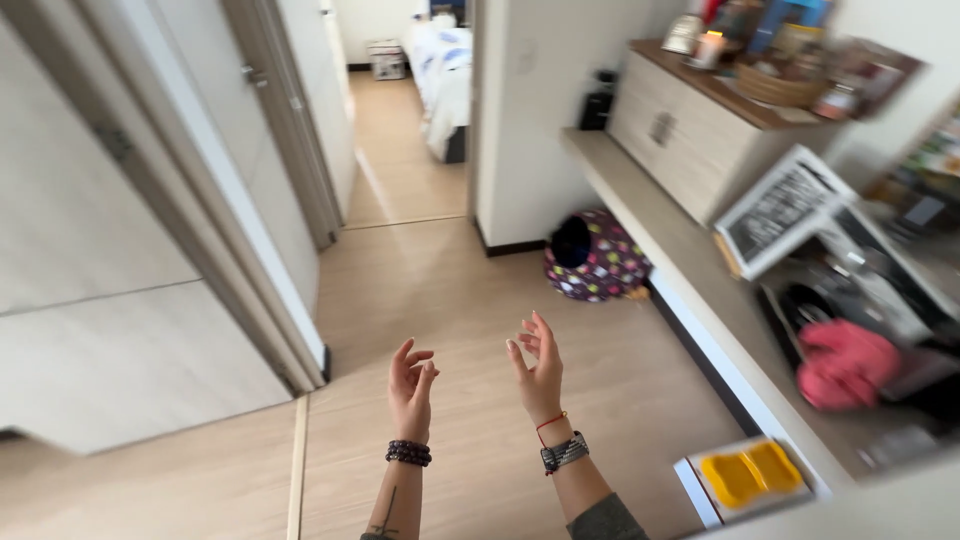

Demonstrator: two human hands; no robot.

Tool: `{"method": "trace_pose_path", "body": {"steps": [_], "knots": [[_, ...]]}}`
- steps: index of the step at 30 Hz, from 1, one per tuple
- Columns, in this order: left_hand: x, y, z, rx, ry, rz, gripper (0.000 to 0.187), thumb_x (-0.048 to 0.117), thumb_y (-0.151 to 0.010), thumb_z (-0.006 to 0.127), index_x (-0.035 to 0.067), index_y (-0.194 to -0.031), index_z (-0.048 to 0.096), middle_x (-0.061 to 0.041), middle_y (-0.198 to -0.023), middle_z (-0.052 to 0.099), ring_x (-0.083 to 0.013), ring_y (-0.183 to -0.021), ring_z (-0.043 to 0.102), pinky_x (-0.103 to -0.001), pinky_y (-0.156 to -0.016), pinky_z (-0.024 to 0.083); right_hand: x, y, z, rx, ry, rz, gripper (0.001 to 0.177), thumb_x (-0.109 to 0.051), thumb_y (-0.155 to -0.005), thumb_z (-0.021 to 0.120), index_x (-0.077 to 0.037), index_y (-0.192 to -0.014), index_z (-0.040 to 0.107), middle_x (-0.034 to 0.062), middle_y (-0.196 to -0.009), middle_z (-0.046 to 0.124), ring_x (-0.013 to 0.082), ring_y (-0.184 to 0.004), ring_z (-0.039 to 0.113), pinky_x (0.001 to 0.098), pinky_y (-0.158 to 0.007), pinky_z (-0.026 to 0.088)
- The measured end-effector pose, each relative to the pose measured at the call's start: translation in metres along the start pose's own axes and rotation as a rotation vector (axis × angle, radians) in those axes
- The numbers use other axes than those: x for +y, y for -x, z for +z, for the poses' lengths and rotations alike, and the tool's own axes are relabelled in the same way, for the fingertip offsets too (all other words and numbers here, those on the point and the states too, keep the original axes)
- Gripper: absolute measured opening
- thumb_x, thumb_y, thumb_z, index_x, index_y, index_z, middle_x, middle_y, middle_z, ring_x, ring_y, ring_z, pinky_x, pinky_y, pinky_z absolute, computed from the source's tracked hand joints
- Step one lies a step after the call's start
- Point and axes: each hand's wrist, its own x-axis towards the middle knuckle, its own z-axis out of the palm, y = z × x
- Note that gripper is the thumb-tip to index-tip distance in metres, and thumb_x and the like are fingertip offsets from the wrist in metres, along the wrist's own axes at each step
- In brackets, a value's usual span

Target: Tidying a desk by removing a water bottle, organizing magazines, and putting away a headband.

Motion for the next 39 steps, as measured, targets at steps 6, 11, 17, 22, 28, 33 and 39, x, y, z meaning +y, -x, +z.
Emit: {"method": "trace_pose_path", "body": {"steps": [6, 11, 17, 22, 28, 33, 39], "knots": [[0.006, -0.078, -0.062, 0.157, -0.049, 0.027, 0.055, 0.018, -0.095, 0.064, 0.007, -0.147, 0.048, -0.008, -0.118, 0.068, -0.0140, -0.092, 0.067, -0.031, -0.085, 0.058, 0.022, -0.051, 0.116, -0.124, -0.054, -0.039, 0.063, -0.026, -0.094, 0.071, -0.006, -0.149, 0.046, 0.0136, -0.133, 0.065, 0.0195, -0.109, 0.069, 0.0359, -0.097, 0.057], [0.005, -0.153, -0.133, 0.277, -0.078, 0.058, 0.055, 0.016, -0.096, 0.065, 0.007, -0.147, 0.048, -0.009, -0.117, 0.069, -0.0135, -0.093, 0.067, -0.031, -0.084, 0.058, 0.010, -0.087, 0.229, -0.227, -0.120, -0.047, 0.062, -0.026, -0.094, 0.071, -0.007, -0.148, 0.047, 0.0136, -0.132, 0.065, 0.0200, -0.109, 0.069, 0.0364, -0.097, 0.056], [0.030, -0.199, -0.227, 0.410, -0.115, 0.107, 0.055, 0.016, -0.096, 0.063, 0.007, -0.148, 0.047, -0.007, -0.119, 0.068, -0.0123, -0.094, 0.067, -0.029, -0.086, 0.058, -0.012, -0.095, 0.360, -0.380, -0.247, -0.077, 0.061, -0.024, -0.095, 0.070, -0.005, -0.149, 0.046, 0.0141, -0.132, 0.065, 0.0195, -0.109, 0.069, 0.0366, -0.097, 0.057], [0.054, -0.214, -0.306, 0.614, -0.148, 0.082, 0.054, 0.015, -0.095, 0.065, 0.007, -0.146, 0.049, -0.008, -0.115, 0.070, -0.0131, -0.091, 0.069, -0.030, -0.080, 0.057, -0.031, -0.083, 0.472, -0.539, -0.340, -0.094, 0.062, -0.023, -0.095, 0.070, -0.005, -0.148, 0.046, 0.0138, -0.132, 0.065, 0.0188, -0.107, 0.069, 0.0360, -0.097, 0.058], [0.074, -0.235, -0.413, 0.822, -0.205, 0.201, 0.055, 0.014, -0.094, 0.065, 0.006, -0.147, 0.049, -0.008, -0.116, 0.070, -0.0128, -0.092, 0.068, -0.028, -0.083, 0.056, -0.075, -0.064, 0.608, -0.717, -0.433, -0.188, 0.062, -0.023, -0.094, 0.072, -0.004, -0.147, 0.048, 0.0129, -0.129, 0.067, 0.0188, -0.106, 0.070, 0.0357, -0.094, 0.057], [0.085, -0.253, -0.487, 1.031, -0.253, 0.257, 0.054, 0.013, -0.094, 0.066, 0.005, -0.145, 0.050, -0.008, -0.113, 0.072, -0.0135, -0.089, 0.070, -0.029, -0.082, 0.058, -0.117, -0.053, 0.705, -0.911, -0.513, -0.177, 0.062, -0.025, -0.094, 0.071, -0.004, -0.147, 0.047, 0.0125, -0.130, 0.066, 0.0188, -0.106, 0.069, 0.0353, -0.094, 0.057], [0.112, -0.246, -0.560, 1.242, -0.233, 0.318, 0.053, 0.014, -0.095, 0.064, 0.006, -0.145, 0.050, -0.007, -0.113, 0.071, -0.0131, -0.091, 0.069, -0.028, -0.081, 0.057, -0.164, -0.011, 0.805, -1.112, -0.626, -0.220, 0.063, -0.025, -0.094, 0.071, -0.004, -0.148, 0.047, 0.0128, -0.132, 0.065, 0.0195, -0.109, 0.069, 0.0360, -0.095, 0.057]]}}
